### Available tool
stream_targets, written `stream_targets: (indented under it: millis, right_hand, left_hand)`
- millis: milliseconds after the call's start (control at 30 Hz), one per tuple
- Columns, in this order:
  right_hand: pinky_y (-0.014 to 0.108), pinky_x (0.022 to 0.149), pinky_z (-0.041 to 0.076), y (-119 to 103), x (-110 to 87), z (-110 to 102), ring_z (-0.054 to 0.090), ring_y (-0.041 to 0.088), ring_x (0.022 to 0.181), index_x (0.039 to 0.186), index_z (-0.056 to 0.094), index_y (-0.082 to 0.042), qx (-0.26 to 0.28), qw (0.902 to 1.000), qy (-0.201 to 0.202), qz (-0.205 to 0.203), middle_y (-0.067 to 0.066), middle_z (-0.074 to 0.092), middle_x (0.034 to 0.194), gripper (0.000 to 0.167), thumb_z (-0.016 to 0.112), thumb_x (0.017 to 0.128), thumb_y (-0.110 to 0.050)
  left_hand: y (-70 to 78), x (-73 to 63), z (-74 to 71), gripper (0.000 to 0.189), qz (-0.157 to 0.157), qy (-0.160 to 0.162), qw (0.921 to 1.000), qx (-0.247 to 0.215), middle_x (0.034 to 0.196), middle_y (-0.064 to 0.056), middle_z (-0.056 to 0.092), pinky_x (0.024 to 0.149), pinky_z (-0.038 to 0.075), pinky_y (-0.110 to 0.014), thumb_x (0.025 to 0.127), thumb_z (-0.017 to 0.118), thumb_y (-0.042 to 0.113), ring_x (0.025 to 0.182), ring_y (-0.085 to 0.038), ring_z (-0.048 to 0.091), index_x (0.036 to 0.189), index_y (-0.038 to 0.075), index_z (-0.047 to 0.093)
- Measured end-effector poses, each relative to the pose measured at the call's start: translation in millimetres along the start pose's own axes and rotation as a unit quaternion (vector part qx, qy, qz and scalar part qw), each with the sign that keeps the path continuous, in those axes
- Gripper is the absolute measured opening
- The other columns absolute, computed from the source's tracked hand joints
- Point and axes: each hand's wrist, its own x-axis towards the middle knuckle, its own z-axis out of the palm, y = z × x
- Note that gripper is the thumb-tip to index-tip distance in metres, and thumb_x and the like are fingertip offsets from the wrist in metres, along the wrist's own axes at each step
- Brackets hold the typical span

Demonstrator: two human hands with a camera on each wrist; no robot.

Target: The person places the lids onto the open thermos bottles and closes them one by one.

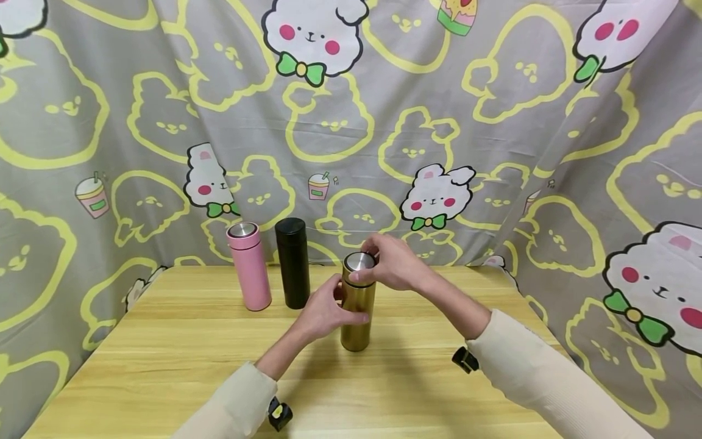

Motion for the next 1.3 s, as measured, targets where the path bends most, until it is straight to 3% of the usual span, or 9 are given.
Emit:
stream_targets:
  millis: [300,567,800,933,1100,1300]
  right_hand:
    - [0.033,0.079,0.052,0,-0.4,0,0.063,0.021,0.095,0.119,0.063,-0.007,0.007,0.9999,-0.004,0.006,0.008,0.068,0.108,0.054,0.087,0.080,-0.035]
    - [0.034,0.080,0.053,0,-0.9,-1,0.064,0.021,0.096,0.119,0.063,-0.006,0.005,1.0000,0.001,0.004,0.008,0.069,0.108,0.055,0.087,0.079,-0.035]
    - [0.045,0.097,0.052,-2,-0.6,-5,0.061,0.029,0.118,0.137,0.055,-0.006,0.011,0.9996,-0.019,0.017,0.015,0.063,0.131,0.069,0.082,0.084,-0.041]
    - [0.046,0.100,0.052,-2,0.7,-8,0.059,0.031,0.126,0.142,0.056,-0.012,0.046,0.9979,-0.046,0.004,0.015,0.057,0.142,0.063,0.080,0.086,-0.031]
    - [0.040,0.095,0.053,-1,1.4,-11,0.063,0.030,0.118,0.141,0.059,-0.013,0.064,0.9945,-0.081,-0.017,0.011,0.062,0.138,0.060,0.078,0.084,-0.015]
    - [0.037,0.089,0.053,1,3.2,-6,0.066,0.027,0.108,0.135,0.062,-0.010,0.043,0.9967,-0.068,-0.012,0.012,0.066,0.130,0.056,0.080,0.083,-0.021]
  left_hand:
    - [0.0,2.1,0.6,0.066,-0.006,0.012,0.9999,0.003,0.115,0.000,0.066,0.092,0.055,-0.044,0.070,0.093,0.045,0.108,-0.020,0.064,0.121,0.022,0.057]
    - [-2.5,6.2,2.0,0.068,-0.015,0.006,0.9995,-0.026,0.113,-0.001,0.067,0.090,0.056,-0.043,0.065,0.095,0.045,0.105,-0.020,0.065,0.116,0.020,0.057]
    - [-4.8,6.9,0.8,0.068,-0.021,0.007,0.9996,-0.019,0.112,0.000,0.066,0.089,0.056,-0.042,0.064,0.096,0.046,0.103,-0.019,0.064,0.114,0.020,0.057]
    - [-4.9,6.9,0.7,0.070,-0.019,0.006,0.9996,-0.022,0.113,0.000,0.066,0.090,0.056,-0.043,0.064,0.096,0.046,0.104,-0.020,0.064,0.116,0.019,0.058]
    - [-4.8,6.5,1.0,0.069,-0.016,0.007,0.9996,-0.022,0.112,-0.002,0.067,0.088,0.056,-0.042,0.065,0.096,0.045,0.103,-0.020,0.064,0.117,0.019,0.059]
    - [-5.3,5.6,0.7,0.066,-0.014,0.004,0.9996,-0.025,0.112,-0.002,0.066,0.088,0.056,-0.042,0.066,0.095,0.043,0.102,-0.020,0.064,0.115,0.018,0.058]
